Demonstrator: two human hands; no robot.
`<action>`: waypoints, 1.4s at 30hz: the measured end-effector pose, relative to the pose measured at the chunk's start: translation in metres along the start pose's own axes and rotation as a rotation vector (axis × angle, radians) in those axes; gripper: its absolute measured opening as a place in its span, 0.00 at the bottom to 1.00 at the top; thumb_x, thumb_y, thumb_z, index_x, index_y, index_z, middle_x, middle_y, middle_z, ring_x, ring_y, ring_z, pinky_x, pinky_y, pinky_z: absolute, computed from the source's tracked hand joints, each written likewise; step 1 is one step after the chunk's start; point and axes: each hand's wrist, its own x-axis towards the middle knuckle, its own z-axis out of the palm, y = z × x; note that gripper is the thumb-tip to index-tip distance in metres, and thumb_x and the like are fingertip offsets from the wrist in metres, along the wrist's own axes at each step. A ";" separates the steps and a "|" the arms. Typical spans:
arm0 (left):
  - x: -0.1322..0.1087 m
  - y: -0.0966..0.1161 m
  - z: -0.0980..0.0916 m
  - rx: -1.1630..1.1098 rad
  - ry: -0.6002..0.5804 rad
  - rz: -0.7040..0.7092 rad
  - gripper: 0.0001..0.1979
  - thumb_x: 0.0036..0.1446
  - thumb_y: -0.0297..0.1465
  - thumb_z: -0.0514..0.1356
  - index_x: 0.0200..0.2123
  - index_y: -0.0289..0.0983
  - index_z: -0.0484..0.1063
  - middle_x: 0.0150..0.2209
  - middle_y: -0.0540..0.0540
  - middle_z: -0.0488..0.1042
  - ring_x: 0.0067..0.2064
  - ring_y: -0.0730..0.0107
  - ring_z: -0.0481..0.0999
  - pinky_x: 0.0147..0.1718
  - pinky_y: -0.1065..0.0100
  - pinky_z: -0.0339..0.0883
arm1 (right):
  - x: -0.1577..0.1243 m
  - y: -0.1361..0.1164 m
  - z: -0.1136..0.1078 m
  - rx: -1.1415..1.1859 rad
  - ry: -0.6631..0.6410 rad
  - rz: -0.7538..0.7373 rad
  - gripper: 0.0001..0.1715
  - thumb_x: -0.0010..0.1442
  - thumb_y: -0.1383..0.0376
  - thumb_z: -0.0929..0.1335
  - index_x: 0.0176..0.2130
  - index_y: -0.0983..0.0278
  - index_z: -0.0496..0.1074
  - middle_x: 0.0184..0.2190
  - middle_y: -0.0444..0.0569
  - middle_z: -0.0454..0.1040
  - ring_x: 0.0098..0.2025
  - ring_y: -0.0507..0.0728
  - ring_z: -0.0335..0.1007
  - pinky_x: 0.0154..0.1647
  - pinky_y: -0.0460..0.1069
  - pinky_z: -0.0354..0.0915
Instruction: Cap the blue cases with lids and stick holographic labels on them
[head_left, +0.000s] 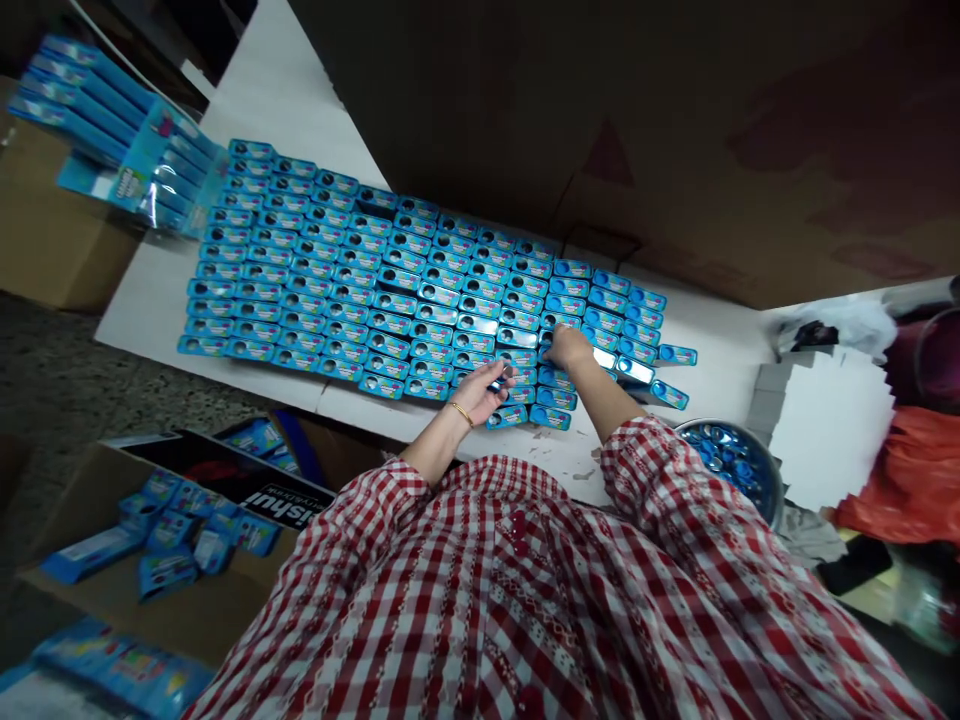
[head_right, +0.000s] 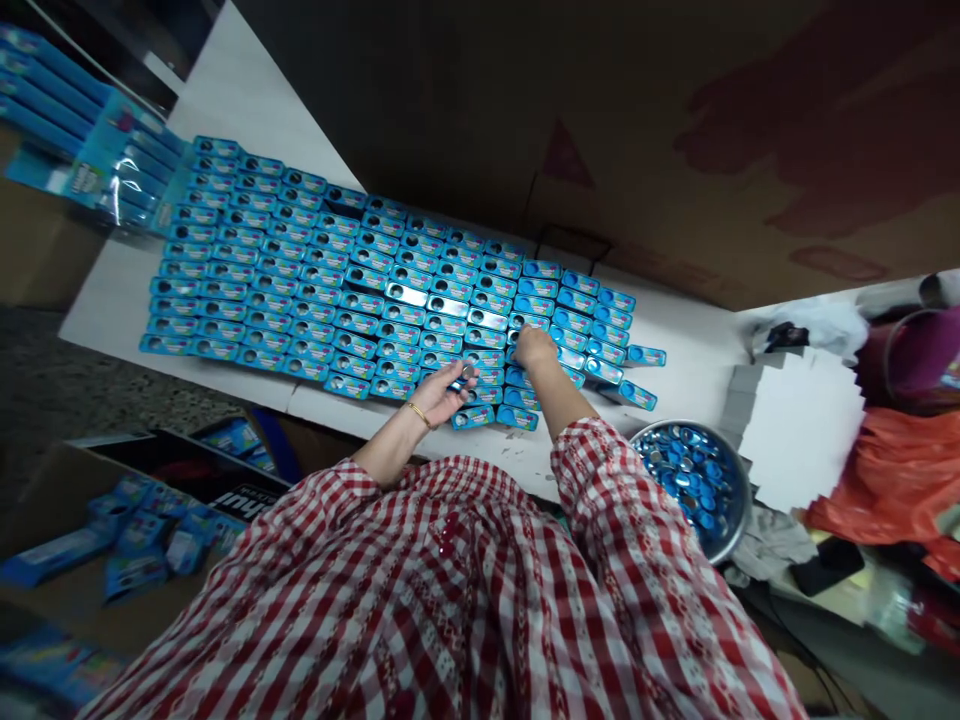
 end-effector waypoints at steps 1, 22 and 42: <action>0.001 0.000 -0.001 -0.011 0.000 0.010 0.05 0.52 0.28 0.63 0.31 0.33 0.70 0.31 0.45 0.75 0.27 0.78 0.73 0.20 0.80 0.62 | -0.001 0.002 0.000 0.000 0.004 -0.002 0.33 0.48 0.61 0.73 0.51 0.68 0.65 0.48 0.62 0.70 0.50 0.64 0.67 0.44 0.52 0.63; 0.012 -0.015 0.016 0.035 0.122 0.046 0.07 0.45 0.24 0.66 0.24 0.33 0.69 0.26 0.51 0.71 0.27 0.80 0.70 0.22 0.78 0.57 | -0.066 -0.005 0.038 0.853 0.162 -0.532 0.10 0.53 0.62 0.68 0.35 0.61 0.78 0.35 0.48 0.75 0.40 0.55 0.70 0.44 0.51 0.65; 0.012 0.016 0.007 -0.035 -0.028 0.061 0.13 0.48 0.16 0.57 0.38 0.29 0.72 0.38 0.38 0.77 0.41 0.67 0.77 0.42 0.68 0.70 | 0.010 -0.002 -0.018 0.084 0.106 0.011 0.22 0.54 0.64 0.69 0.48 0.66 0.68 0.45 0.60 0.73 0.47 0.62 0.69 0.44 0.52 0.63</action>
